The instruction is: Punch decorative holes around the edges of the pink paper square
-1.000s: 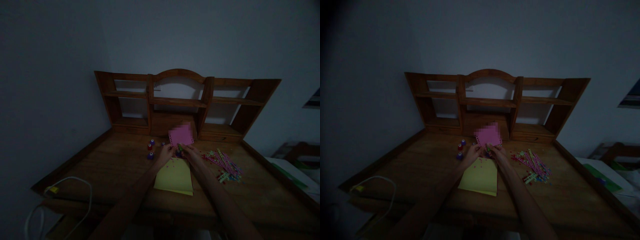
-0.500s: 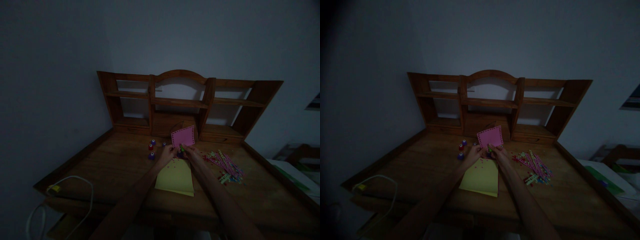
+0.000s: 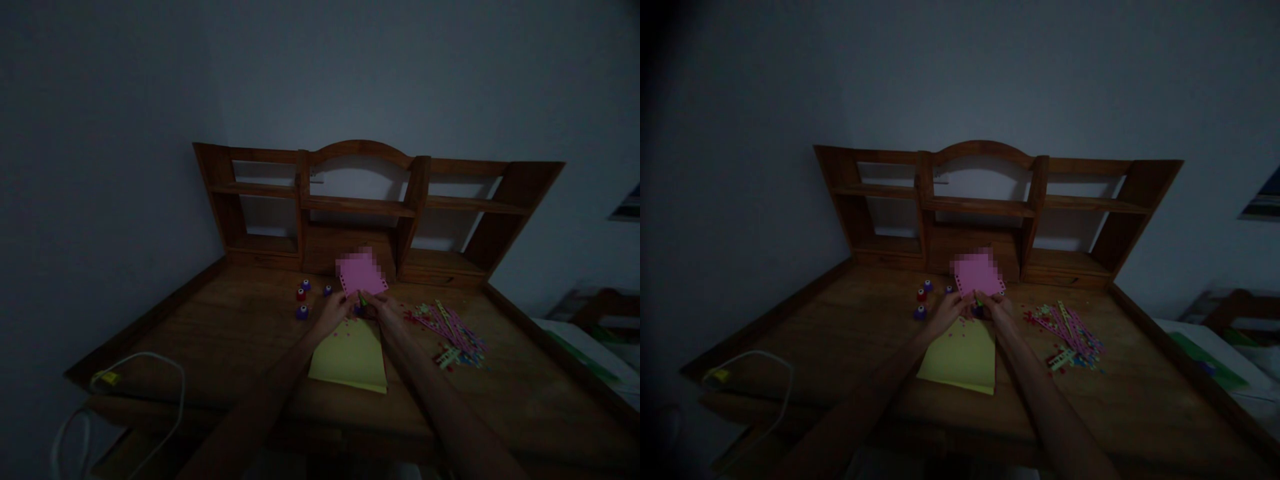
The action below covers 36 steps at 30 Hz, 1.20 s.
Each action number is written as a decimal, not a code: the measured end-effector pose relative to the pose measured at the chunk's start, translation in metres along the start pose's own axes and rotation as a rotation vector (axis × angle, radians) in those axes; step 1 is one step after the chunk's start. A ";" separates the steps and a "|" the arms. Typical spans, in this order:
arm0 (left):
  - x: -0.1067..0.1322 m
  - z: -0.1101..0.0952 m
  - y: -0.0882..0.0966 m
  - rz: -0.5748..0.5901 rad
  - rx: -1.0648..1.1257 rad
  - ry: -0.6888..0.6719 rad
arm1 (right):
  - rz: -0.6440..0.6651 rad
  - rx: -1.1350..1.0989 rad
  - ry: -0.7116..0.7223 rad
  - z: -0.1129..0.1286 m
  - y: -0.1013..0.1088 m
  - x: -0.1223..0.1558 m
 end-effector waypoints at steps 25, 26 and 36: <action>-0.005 0.004 0.019 -0.320 -0.137 -0.047 | 0.106 0.154 0.058 0.000 -0.006 0.003; -0.006 0.005 0.019 -0.318 -0.119 -0.043 | 0.109 0.149 0.053 0.001 -0.006 0.004; -0.008 0.005 0.017 -0.272 -0.055 -0.048 | 0.090 0.140 0.043 -0.001 -0.004 0.003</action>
Point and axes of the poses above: each hand's wrist, its own x-axis away from the middle knuckle, its own y-axis out of the back of the hand, z = x × y, the point moved 2 cm from there along -x, towards the middle knuckle, and after that the axes turned 12 degrees about y, right-handed, at the moved point
